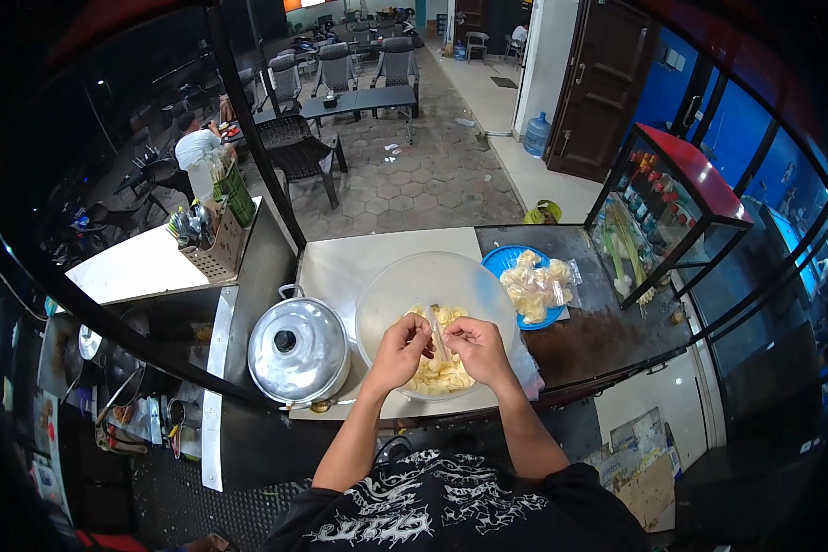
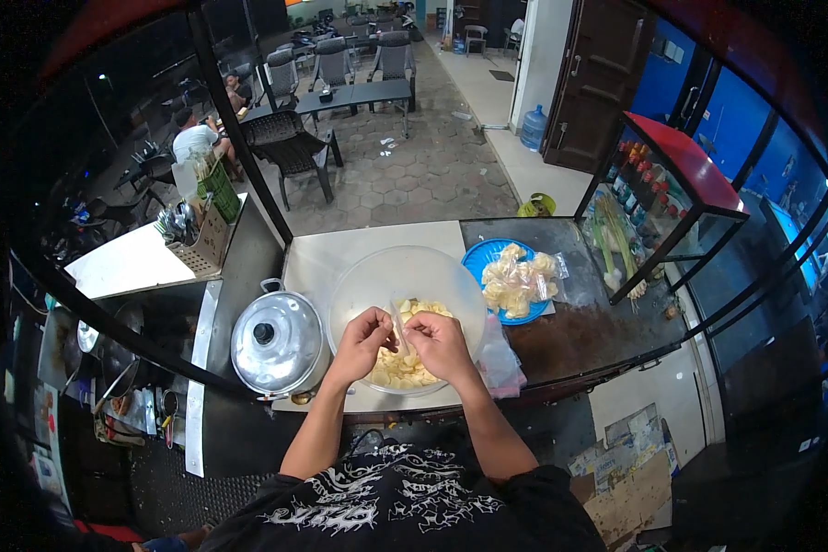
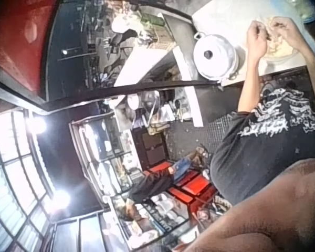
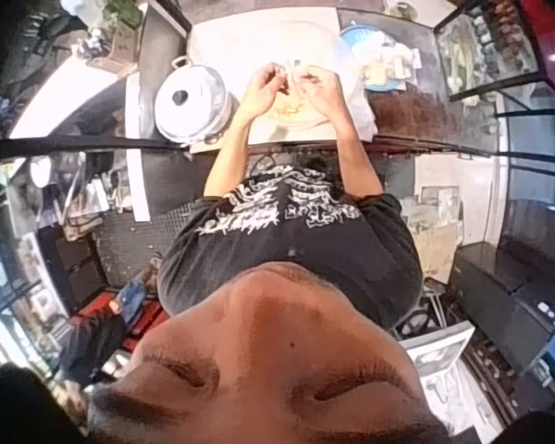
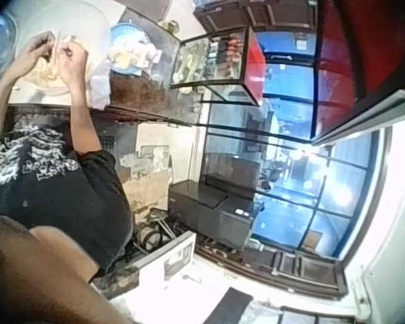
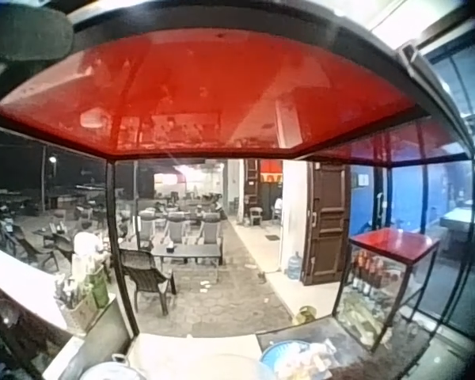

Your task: The recorder is taking portions of potato chips from a large bowl and putting them into small plastic bags.

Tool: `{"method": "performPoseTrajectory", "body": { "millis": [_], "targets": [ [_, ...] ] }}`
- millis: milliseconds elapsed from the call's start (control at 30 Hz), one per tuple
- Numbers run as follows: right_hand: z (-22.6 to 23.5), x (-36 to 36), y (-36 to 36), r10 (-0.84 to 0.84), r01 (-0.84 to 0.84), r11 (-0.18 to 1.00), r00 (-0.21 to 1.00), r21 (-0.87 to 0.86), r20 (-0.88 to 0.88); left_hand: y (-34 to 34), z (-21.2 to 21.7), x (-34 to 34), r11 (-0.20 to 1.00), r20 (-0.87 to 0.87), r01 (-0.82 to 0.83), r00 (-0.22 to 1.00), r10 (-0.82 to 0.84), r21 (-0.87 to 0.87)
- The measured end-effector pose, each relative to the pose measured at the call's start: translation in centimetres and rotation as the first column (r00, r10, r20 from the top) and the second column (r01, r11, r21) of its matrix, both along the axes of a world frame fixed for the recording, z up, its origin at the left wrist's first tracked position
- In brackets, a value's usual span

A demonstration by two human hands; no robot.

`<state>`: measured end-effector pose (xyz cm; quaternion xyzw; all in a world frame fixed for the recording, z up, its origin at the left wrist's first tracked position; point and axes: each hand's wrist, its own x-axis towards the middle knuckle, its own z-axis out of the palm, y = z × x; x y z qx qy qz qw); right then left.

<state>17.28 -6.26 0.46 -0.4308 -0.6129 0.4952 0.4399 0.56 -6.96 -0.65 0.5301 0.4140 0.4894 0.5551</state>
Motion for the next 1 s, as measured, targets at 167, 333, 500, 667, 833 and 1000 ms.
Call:
{"method": "performPoseTrajectory", "body": {
  "millis": [167,333,500,667,833,1000],
  "targets": [
    [-1.0,1.2,1.6,0.054,-0.056,0.998,0.997,-0.02,-0.052,0.5,-0.1,1.5,0.99,-0.347,0.001,0.937,0.049,0.142],
    [-0.9,1.8,2.4,0.106,-0.124,0.986,0.982,-0.112,-0.158,1.0,-0.3,2.8,0.977,-0.278,-0.116,0.947,0.163,0.176],
    [0.6,1.7,2.4,0.186,-0.199,0.98,0.947,-0.024,-0.263,1.6,-0.1,3.0,0.989,-0.129,-0.105,0.985,0.118,0.1],
    [0.7,3.4,3.9,0.232,-0.277,0.945,0.943,-0.176,-0.239,2.1,0.4,2.1,0.999,0.068,0.042,0.997,-0.041,-0.005],
    [1.9,3.0,3.6,0.242,-0.264,0.951,0.959,-0.158,-0.144,2.1,0.9,1.8,1.0,-0.103,0.009,0.995,-0.01,-0.011],
    [2.5,2.9,3.8,0.367,-0.365,0.93,0.929,-0.043,0.051,2.1,1.2,0.5,0.991,0.037,0.126,0.992,-0.124,-0.05]
  ]
}}
